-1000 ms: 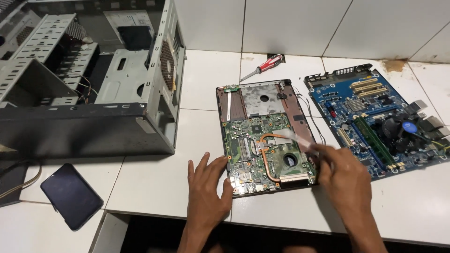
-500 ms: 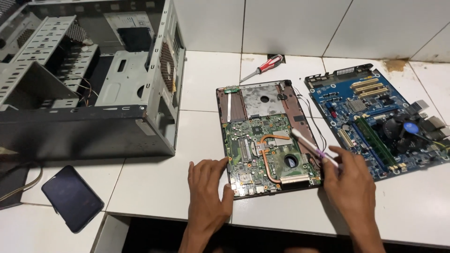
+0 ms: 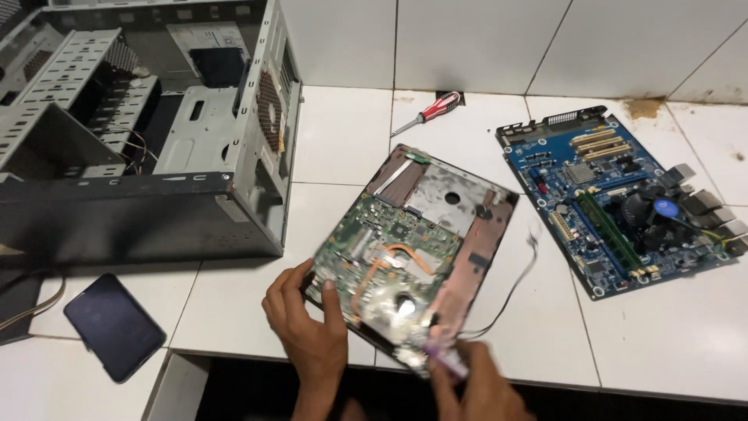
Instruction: The person cleans a laptop motherboard using a toothbrush, scrubbing various components and heat pipes. They rotate the motherboard to access different areas and continue brushing the surface.
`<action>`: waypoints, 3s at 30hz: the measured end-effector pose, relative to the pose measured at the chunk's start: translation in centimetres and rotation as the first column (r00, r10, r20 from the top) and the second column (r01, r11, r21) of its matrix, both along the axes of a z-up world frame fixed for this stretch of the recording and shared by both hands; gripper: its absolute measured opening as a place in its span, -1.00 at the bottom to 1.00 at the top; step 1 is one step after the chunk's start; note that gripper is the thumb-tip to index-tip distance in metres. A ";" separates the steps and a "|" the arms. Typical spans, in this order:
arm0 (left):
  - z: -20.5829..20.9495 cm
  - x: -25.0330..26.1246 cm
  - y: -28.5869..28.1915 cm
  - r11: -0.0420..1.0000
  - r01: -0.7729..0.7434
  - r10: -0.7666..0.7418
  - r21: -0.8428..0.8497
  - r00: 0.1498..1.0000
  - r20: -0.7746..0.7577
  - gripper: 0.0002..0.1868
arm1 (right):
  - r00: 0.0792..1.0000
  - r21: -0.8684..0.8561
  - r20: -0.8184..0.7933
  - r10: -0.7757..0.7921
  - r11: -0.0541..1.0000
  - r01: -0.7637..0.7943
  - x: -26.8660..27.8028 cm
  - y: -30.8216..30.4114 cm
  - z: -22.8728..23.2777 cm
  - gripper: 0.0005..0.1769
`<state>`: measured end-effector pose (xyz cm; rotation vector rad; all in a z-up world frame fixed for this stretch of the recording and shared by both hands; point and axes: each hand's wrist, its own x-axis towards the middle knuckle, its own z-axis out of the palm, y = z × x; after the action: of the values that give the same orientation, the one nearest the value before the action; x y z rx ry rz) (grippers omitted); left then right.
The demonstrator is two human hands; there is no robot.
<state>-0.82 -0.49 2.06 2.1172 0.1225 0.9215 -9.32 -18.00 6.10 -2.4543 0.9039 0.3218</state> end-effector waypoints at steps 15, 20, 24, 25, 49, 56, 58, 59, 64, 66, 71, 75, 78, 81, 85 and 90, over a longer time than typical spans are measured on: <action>1.5 -0.1 1.7 0.922 0.312 -0.346 -0.230 0.930 -0.123 -0.61 | 0.667 -0.336 0.607 0.432 0.900 -0.277 1.8 -8.4 -3.3 -0.31; 0.7 -0.2 0.8 0.987 0.149 -0.155 -0.052 0.976 -0.155 -0.61 | 0.763 -0.420 0.488 0.424 0.880 -0.220 4.5 -11.0 -4.0 -0.36; 1.3 -0.3 0.5 0.995 0.090 -0.100 -0.049 0.951 -0.292 -0.57 | 0.684 -0.386 0.583 0.439 0.890 -0.243 8.3 -13.6 -3.5 -0.53; 1.5 -0.2 0.5 0.995 0.095 -0.100 -0.030 0.948 -0.303 -0.56 | 0.634 -0.390 0.605 0.481 0.874 -0.291 9.4 -13.9 -3.1 -0.48; 0.2 0.5 1.4 0.933 0.345 -0.358 -0.102 0.920 -0.160 -0.55 | 0.535 -0.386 0.603 0.591 0.804 -0.452 3.0 -9.5 -3.9 -0.52; 0.1 0.4 0.5 0.960 0.277 -0.281 -0.048 0.935 -0.218 -0.50 | 0.569 -0.368 0.595 0.568 0.821 -0.436 3.4 -9.1 -4.1 -0.52; -0.1 0.4 0.8 0.966 0.253 -0.257 -0.049 0.941 -0.220 -0.43 | 0.543 -0.430 0.566 0.621 0.784 -0.448 3.8 -9.0 -4.3 -0.49; 0.2 0.2 1.0 0.966 0.252 -0.257 -0.050 0.940 -0.224 -0.43 | 0.545 -0.429 0.564 0.621 0.784 -0.450 3.5 -9.1 -3.9 -0.49; 0.1 0.1 1.4 0.930 0.357 -0.366 -0.082 0.902 -0.229 -0.40 | 0.547 -0.410 0.599 0.585 0.811 -0.418 3.5 -9.0 -3.9 -0.57; 0.4 0.0 1.5 0.920 0.382 -0.393 -0.091 0.887 -0.242 -0.41 | 0.586 -0.359 0.588 0.557 0.829 -0.428 3.9 -10.8 -3.8 -0.52; 0.3 -0.1 1.5 0.908 0.412 -0.419 -0.082 0.875 -0.244 -0.41 | 0.568 -0.378 0.572 0.592 0.805 -0.458 4.3 -11.0 -3.6 -0.49; 0.3 0.0 1.6 0.899 0.431 -0.435 -0.077 0.865 -0.249 -0.39 | 0.562 -0.413 0.554 0.615 0.788 -0.456 4.5 -12.4 -3.7 -0.53; 0.2 -0.2 1.5 0.899 0.434 -0.433 -0.054 0.865 -0.252 -0.38 | 0.576 -0.381 0.560 0.596 0.802 -0.459 4.7 -11.5 -3.0 -0.46; 0.4 -0.1 1.3 0.897 0.438 -0.436 -0.049 0.865 -0.247 -0.38 | 0.566 -0.332 0.590 0.576 0.812 -0.481 4.4 -10.9 -3.1 -0.44; 0.5 -0.1 1.5 0.899 0.433 -0.434 -0.062 0.865 -0.252 -0.41 | 0.647 -0.438 0.564 0.514 0.850 -0.293 3.5 -11.1 -3.3 -0.46; 0.3 -0.1 1.2 0.911 0.409 -0.408 -0.050 0.879 -0.248 -0.41 | 0.807 -0.456 0.360 0.469 0.843 -0.286 1.9 -8.7 -1.6 -0.36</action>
<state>-0.88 0.68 2.40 2.1415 -0.1941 0.3991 -7.37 -26.71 4.50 -2.8834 0.2643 -0.3394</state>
